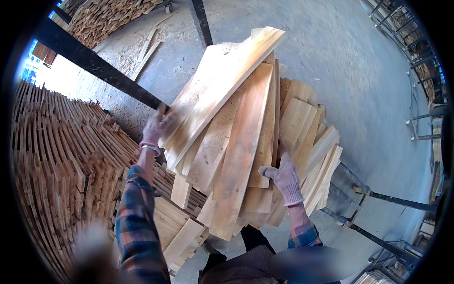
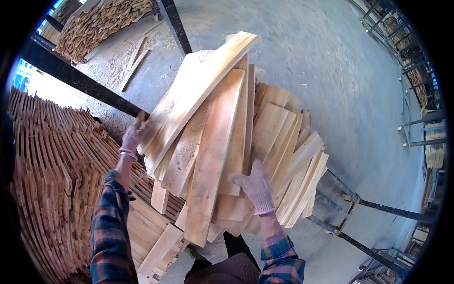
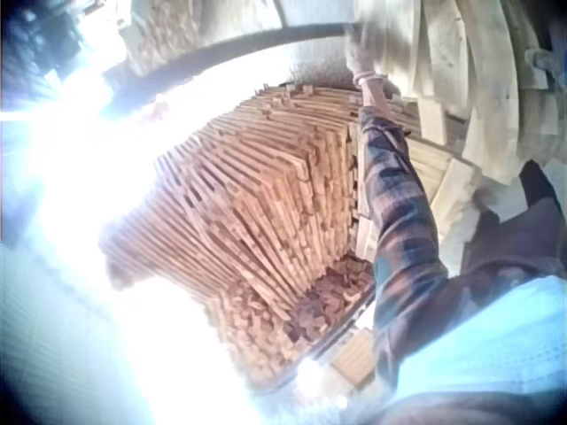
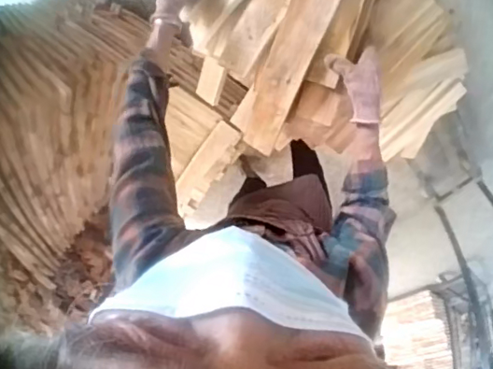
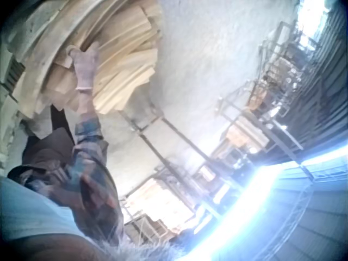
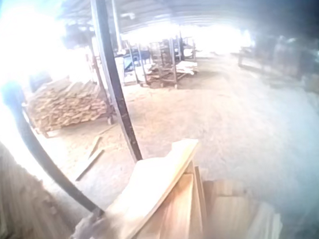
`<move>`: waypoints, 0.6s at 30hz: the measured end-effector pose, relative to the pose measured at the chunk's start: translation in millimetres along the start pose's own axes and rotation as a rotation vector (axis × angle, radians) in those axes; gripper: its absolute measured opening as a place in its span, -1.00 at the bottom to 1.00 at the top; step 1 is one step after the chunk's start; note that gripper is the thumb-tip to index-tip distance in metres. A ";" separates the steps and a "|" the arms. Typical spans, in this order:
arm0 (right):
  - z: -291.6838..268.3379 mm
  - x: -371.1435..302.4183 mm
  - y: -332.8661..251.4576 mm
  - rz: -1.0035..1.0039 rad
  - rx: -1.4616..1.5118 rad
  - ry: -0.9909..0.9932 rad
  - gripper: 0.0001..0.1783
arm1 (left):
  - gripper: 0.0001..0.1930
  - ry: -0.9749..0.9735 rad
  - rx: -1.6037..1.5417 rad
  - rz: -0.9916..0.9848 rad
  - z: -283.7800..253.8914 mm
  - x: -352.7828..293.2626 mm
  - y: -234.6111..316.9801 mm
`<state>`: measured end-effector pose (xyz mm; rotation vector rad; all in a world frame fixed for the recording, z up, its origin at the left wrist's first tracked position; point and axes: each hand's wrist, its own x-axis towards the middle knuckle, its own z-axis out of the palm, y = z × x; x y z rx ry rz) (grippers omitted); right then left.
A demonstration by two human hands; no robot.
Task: The person repeatedly picks up bundles of light-colored wooden planks from a pile on the floor and stacks them onto a metal rack. The worker wears gloves and a plaid shirt, handling the lumber with both hands to align and place the pieces on the rack.
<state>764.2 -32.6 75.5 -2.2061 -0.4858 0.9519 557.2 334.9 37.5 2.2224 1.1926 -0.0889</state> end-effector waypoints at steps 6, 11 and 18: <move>-1.2 13.0 21.2 -0.148 0.118 0.045 0.11 | -0.59 0.038 -0.095 -0.192 15.7 -39.3 49.4; -12.3 -0.1 16.6 -0.028 0.447 -0.100 0.01 | -0.76 -0.112 -0.835 -0.255 42.5 -118.1 96.5; -15.2 -10.2 26.9 -0.192 0.229 0.058 -0.43 | -0.60 0.211 -0.902 -0.061 94.4 -138.7 125.8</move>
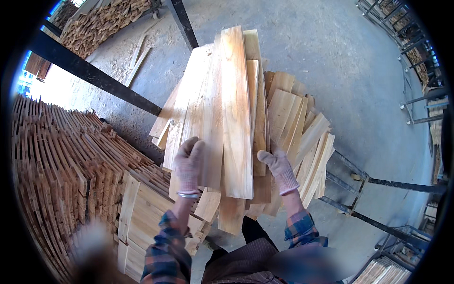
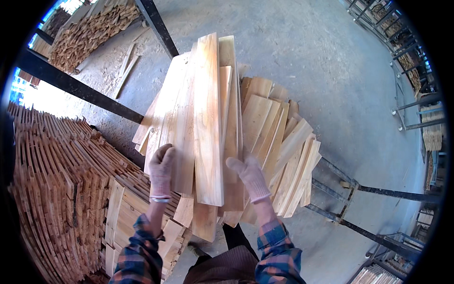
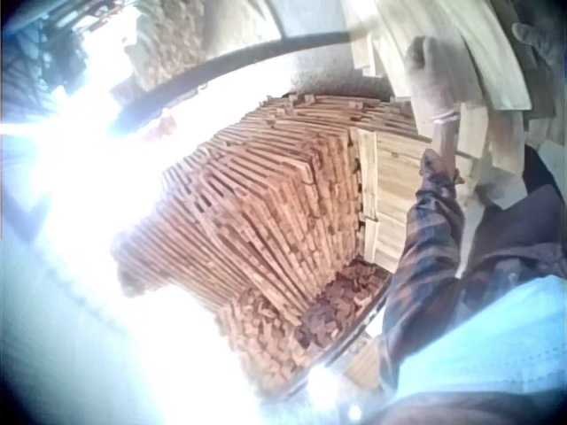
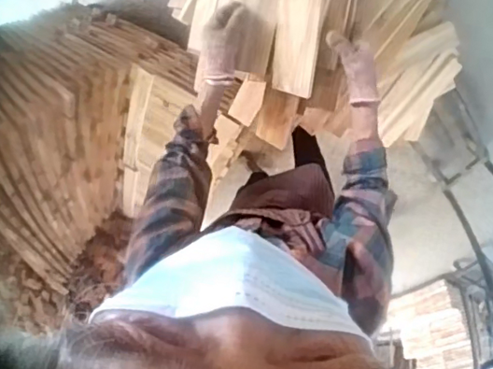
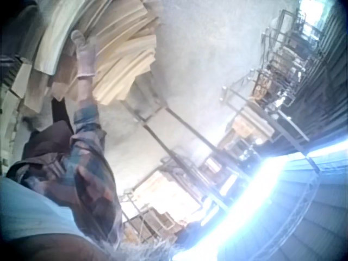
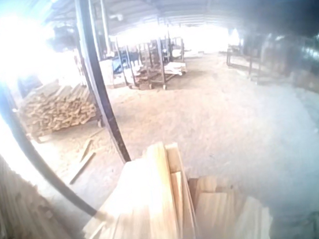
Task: The person repeatedly picks up bundles of light-colored wooden planks from a pile on the floor and stacks them onto a metal rack. The worker wears gloves and a plaid shirt, handling the lumber with both hands to align and place the pieces on the rack.
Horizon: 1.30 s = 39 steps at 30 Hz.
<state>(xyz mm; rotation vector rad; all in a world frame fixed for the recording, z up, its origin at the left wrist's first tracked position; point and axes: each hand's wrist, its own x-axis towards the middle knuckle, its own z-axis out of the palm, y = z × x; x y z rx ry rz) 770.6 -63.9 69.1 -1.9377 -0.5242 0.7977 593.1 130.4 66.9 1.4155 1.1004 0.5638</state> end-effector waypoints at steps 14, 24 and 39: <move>18.4 -13.2 -40.3 -0.148 0.125 -0.093 -0.25 | -0.21 -0.140 0.191 -0.328 9.8 -23.7 16.3; 2.5 8.3 -4.0 0.094 0.065 0.019 -0.42 | -0.33 -0.191 0.062 -0.273 38.7 -14.5 12.1; 23.6 -221.4 64.4 0.214 0.089 -0.230 -0.39 | -0.46 -0.445 -0.203 -0.621 -61.7 -191.7 -54.4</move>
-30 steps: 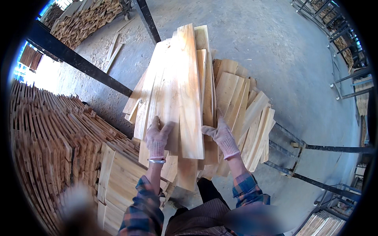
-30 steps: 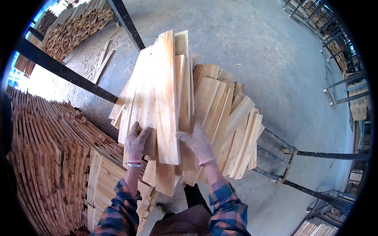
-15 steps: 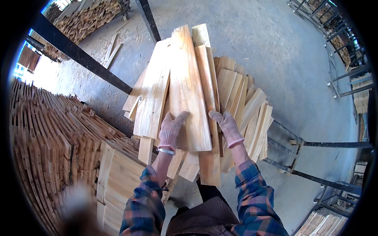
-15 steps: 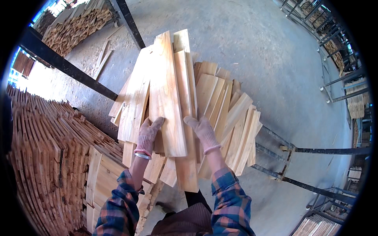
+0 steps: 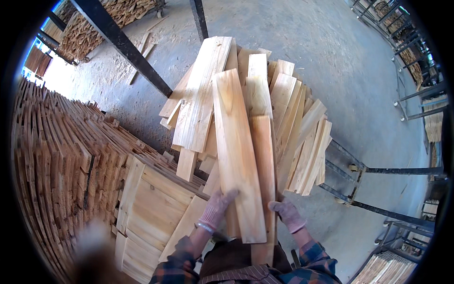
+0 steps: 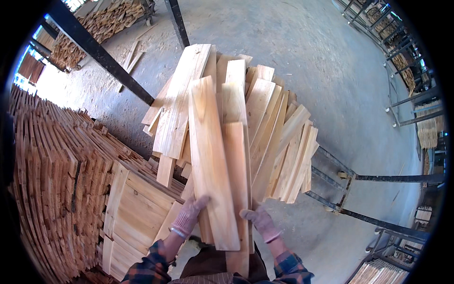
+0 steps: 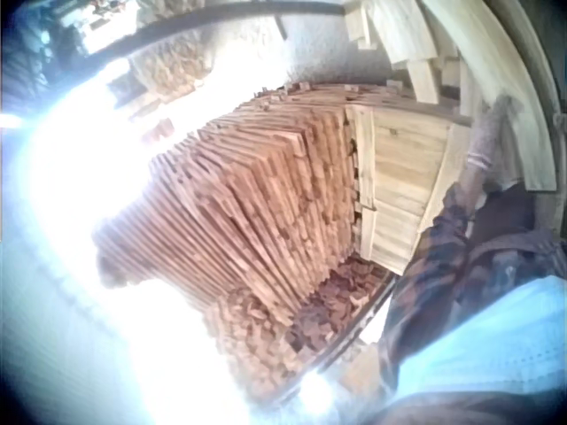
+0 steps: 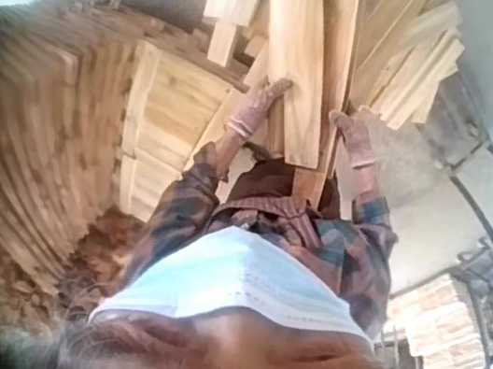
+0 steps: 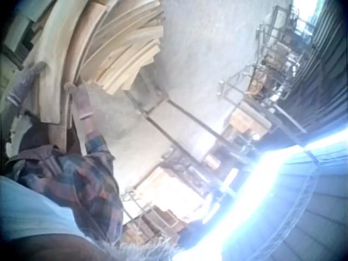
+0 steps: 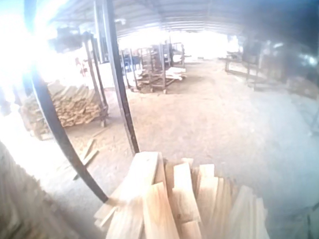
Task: The person repeatedly picks up bundles of light-colored wooden planks from a pile on the floor and stacks them onto a metal rack. The worker wears gloves and a plaid shirt, handling the lumber with both hands to align and place the pieces on the rack.
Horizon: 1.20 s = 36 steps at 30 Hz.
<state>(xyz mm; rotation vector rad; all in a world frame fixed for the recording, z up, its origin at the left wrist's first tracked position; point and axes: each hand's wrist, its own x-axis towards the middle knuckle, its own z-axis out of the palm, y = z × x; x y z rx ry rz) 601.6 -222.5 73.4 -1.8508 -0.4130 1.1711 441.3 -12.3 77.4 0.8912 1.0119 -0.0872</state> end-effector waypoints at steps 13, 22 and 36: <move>9.5 31.3 7.8 0.048 0.662 -0.019 -0.52 | -0.40 -0.243 -0.367 0.078 -29.0 -4.9 -11.0; 0.1 50.2 57.0 0.110 0.556 -0.062 -0.24 | 0.05 -0.033 0.038 0.167 4.9 -19.1 -10.1; 209.0 -61.1 -134.1 -0.513 0.521 -0.292 -0.26 | 0.16 0.396 0.129 0.966 -140.3 -249.9 -10.0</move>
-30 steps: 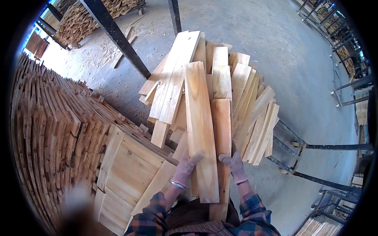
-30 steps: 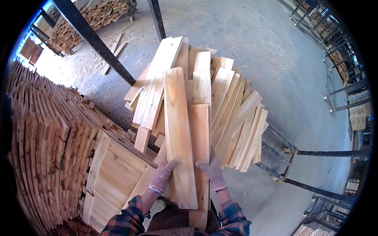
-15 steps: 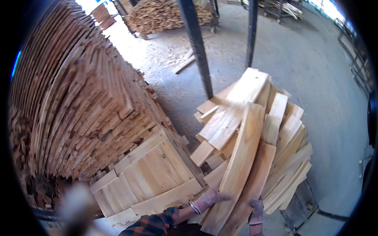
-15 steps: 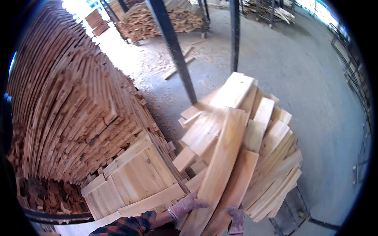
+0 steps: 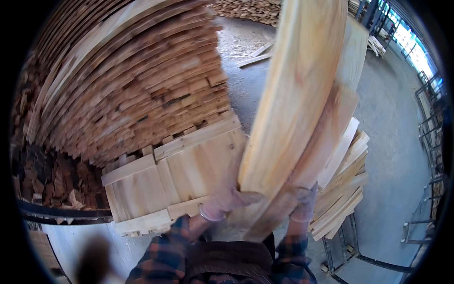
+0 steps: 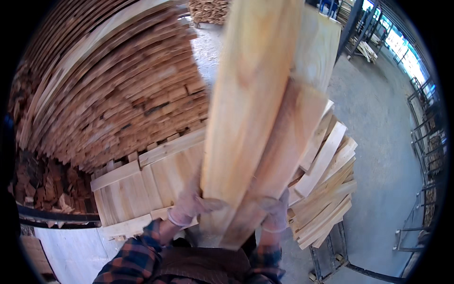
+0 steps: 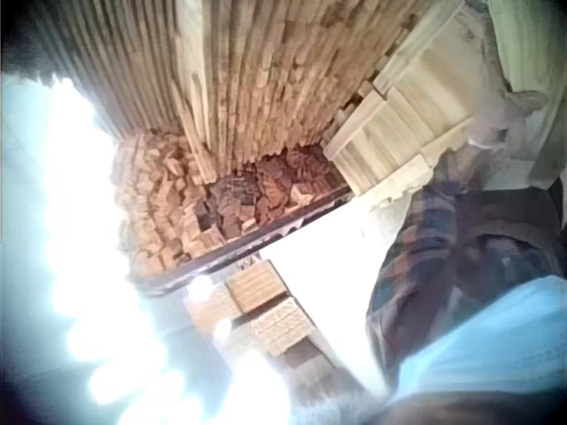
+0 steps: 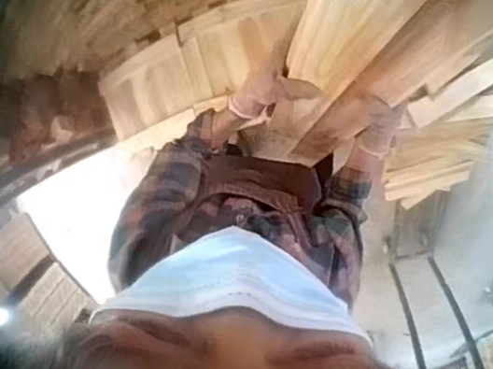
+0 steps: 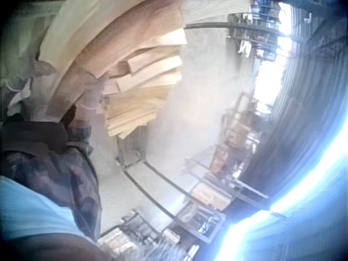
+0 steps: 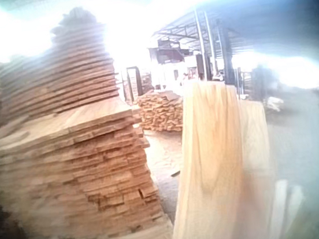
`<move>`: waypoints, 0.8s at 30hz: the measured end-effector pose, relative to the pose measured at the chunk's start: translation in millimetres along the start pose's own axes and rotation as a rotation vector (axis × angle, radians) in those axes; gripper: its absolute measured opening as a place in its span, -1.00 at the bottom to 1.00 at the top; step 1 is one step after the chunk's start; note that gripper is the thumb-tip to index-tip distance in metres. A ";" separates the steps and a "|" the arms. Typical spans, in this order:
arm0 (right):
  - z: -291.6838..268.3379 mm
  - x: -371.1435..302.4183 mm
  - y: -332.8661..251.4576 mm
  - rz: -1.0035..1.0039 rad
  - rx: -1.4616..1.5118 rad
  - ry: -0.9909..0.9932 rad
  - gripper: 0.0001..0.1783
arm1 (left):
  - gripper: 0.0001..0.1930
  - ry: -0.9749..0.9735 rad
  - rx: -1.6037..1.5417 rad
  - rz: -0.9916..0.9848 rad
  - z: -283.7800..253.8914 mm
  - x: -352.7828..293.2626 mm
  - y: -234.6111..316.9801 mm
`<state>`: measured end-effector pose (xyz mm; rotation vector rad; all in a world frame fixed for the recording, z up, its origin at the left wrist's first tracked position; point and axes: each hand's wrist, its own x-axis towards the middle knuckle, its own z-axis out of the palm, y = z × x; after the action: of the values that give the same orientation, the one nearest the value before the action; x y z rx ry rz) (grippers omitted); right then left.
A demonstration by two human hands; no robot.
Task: The person repeatedly picks up bundles of light-colored wooden planks from a pile on the floor and stacks them onto a metal rack. The worker wears gloves and a plaid shirt, handling the lumber with both hands to align and place the pieces on the rack.
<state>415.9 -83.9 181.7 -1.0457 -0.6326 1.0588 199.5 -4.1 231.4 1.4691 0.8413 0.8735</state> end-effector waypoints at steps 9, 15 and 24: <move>166.0 3.0 41.5 0.078 -0.137 -0.325 -0.06 | -0.07 0.087 0.325 0.078 -164.4 -65.5 -14.6; 128.7 57.0 163.9 -0.019 -1.010 -0.583 0.03 | -0.18 0.106 0.850 0.186 -175.6 -94.3 -145.7; 164.2 60.4 146.4 -0.004 -0.782 -0.600 -0.03 | -0.23 0.287 0.416 -0.133 -173.4 -80.2 -153.1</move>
<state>245.6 50.4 110.8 -1.3828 -1.6223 1.1495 5.8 15.2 82.9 1.6400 1.3831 0.8532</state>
